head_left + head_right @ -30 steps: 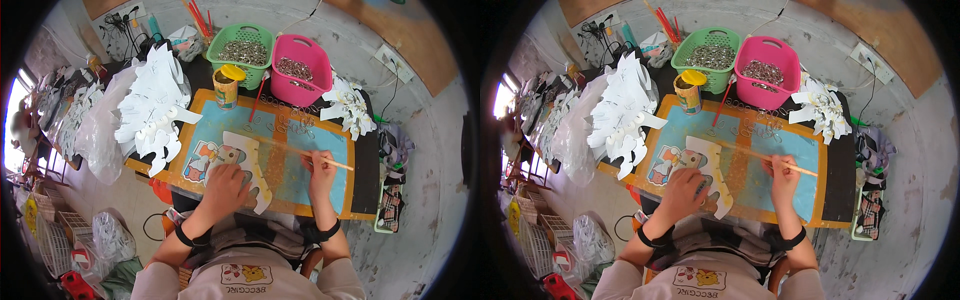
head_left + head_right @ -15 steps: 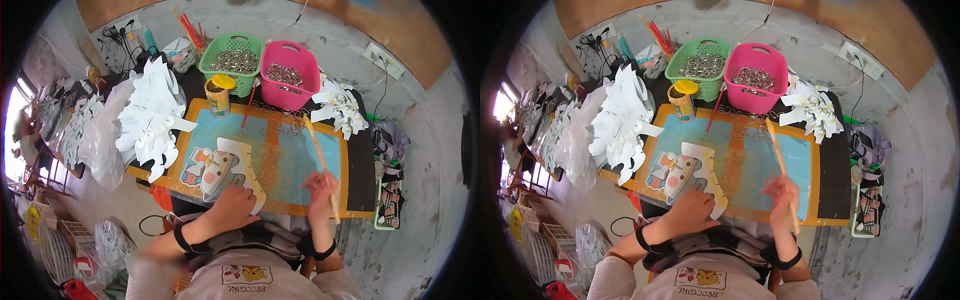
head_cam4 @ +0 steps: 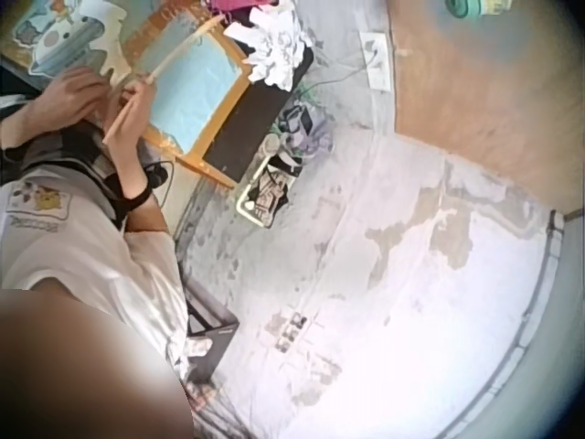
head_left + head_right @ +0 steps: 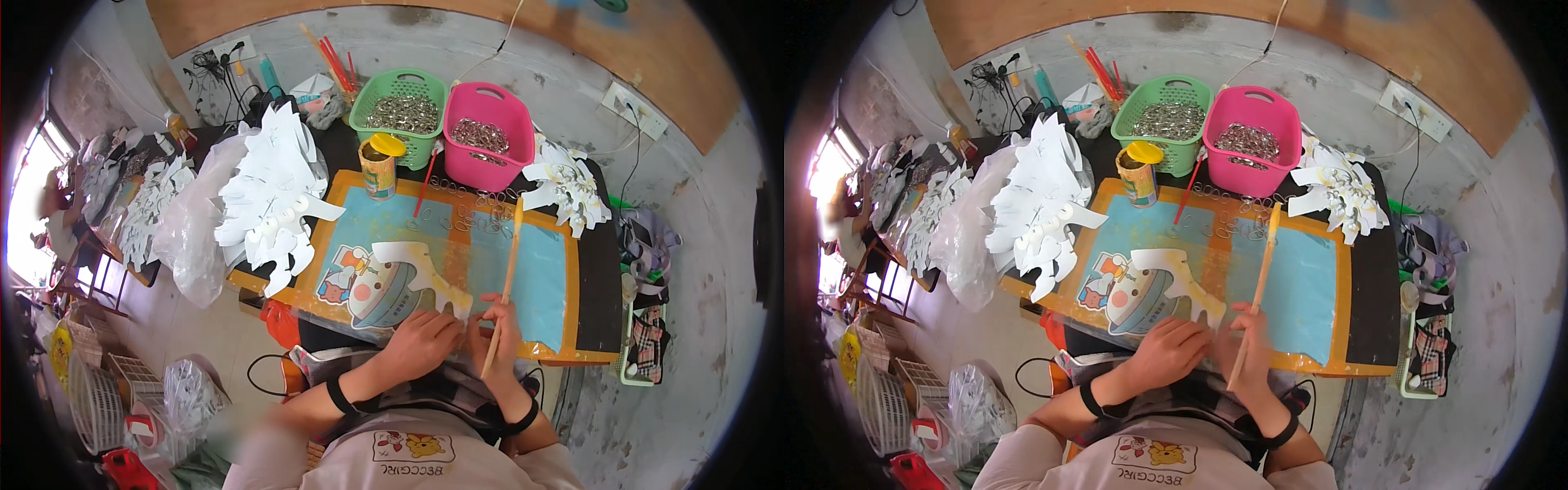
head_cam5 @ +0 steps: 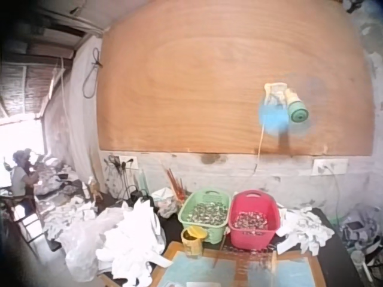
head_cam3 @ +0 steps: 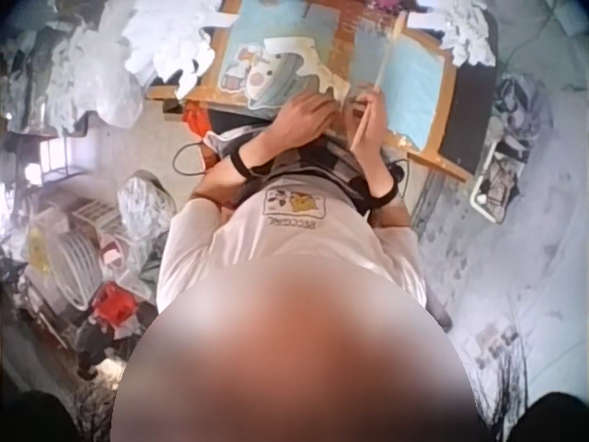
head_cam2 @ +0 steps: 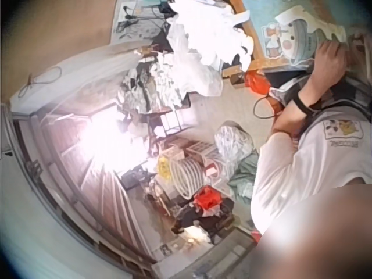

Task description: Applying adhesive to shoe components using a brush.

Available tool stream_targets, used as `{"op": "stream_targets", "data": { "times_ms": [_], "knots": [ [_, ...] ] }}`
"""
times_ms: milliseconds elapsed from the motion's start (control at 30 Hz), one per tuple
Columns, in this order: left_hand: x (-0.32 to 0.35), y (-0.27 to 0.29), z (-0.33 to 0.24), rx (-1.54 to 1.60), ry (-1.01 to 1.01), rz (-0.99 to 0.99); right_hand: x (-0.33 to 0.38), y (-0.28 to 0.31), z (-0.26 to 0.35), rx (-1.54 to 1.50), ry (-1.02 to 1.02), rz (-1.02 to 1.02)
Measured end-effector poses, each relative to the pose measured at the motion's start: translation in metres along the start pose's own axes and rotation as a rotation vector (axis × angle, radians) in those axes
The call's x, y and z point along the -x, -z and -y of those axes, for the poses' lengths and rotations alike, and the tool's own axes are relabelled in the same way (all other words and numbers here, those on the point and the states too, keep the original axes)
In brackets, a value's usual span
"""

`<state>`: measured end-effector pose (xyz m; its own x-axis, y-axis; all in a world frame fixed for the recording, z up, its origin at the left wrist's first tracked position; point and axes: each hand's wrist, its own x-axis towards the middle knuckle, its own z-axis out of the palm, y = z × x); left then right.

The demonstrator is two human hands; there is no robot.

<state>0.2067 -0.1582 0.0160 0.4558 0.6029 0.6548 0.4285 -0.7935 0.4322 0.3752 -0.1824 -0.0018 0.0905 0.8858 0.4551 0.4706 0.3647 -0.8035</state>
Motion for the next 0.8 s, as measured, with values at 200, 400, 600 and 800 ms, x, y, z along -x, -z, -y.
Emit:
{"op": "stream_targets", "data": {
  "times_ms": [200, 400, 600, 800],
  "knots": [
    [-0.009, 0.058, 0.066, -0.257, 0.186, 0.253, -0.035, 0.024, -0.015, 0.171, 0.062, 0.013],
    [-0.019, 0.126, 0.178, -0.717, 0.698, 0.240, -0.008, 0.019, -0.010, 0.285, 0.100, 0.086],
    [-0.014, 0.136, 0.240, -0.806, 0.703, 0.257, 0.018, 0.002, -0.003, 0.336, -0.092, 0.205],
    [-0.023, 0.140, 0.238, -0.754, 0.668, 0.196, 0.008, 0.015, -0.008, 0.195, -0.095, 0.156]
  ]
}}
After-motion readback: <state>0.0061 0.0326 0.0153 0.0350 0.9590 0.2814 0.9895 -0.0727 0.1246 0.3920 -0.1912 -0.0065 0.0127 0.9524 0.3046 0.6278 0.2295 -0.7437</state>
